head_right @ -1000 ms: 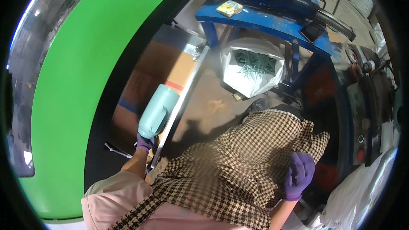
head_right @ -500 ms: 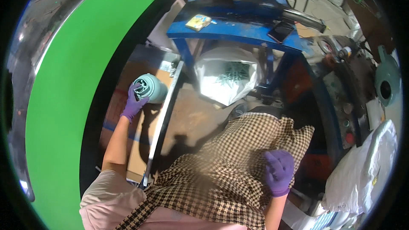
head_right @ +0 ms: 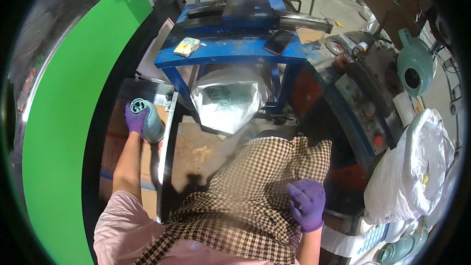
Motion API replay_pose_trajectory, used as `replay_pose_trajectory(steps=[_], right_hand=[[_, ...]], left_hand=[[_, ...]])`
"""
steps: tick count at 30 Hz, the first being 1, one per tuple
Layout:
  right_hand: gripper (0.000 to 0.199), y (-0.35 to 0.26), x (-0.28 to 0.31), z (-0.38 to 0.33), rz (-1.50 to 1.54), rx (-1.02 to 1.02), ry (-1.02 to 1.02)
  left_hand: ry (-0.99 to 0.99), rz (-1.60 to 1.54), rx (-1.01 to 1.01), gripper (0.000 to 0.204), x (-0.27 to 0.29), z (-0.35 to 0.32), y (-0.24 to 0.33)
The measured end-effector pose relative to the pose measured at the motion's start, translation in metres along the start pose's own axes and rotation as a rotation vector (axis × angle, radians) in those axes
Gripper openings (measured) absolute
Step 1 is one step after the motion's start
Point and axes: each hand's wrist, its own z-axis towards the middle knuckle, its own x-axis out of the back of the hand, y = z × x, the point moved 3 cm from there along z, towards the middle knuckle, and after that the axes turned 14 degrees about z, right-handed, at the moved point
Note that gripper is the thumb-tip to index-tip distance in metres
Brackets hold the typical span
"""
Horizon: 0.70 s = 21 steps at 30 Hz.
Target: The person clean, trim, and assemble plastic insulated flasks by hand, checking each component, attaching structural parts, and placing the finished outer casings onto processing machinery.
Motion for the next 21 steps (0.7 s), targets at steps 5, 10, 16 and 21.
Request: replay_pose_trajectory(steps=[5, 10, 16, 21], right_hand=[[0.029, -0.016, -0.017, 0.021, 0.072, 0.023, 0.059], [0.034, -0.049, -0.061, 0.042, 0.299, 0.131, -0.064], [0.044, -0.065, -0.096, 0.041, 0.127, -0.136, -0.063], [0.044, -0.023, -0.122, -0.007, 0.292, -0.226, -0.059]], left_hand=[[-0.102, 0.023, -0.984, 0.063, 0.070, -0.065, 0.129], [-0.346, -0.218, -1.180, 0.062, 0.126, -0.187, 0.239], [-0.280, -0.407, -1.282, 0.040, 0.099, -0.264, 0.285], [-0.175, -0.330, -1.398, 0.045, 0.087, -0.296, 0.289]])
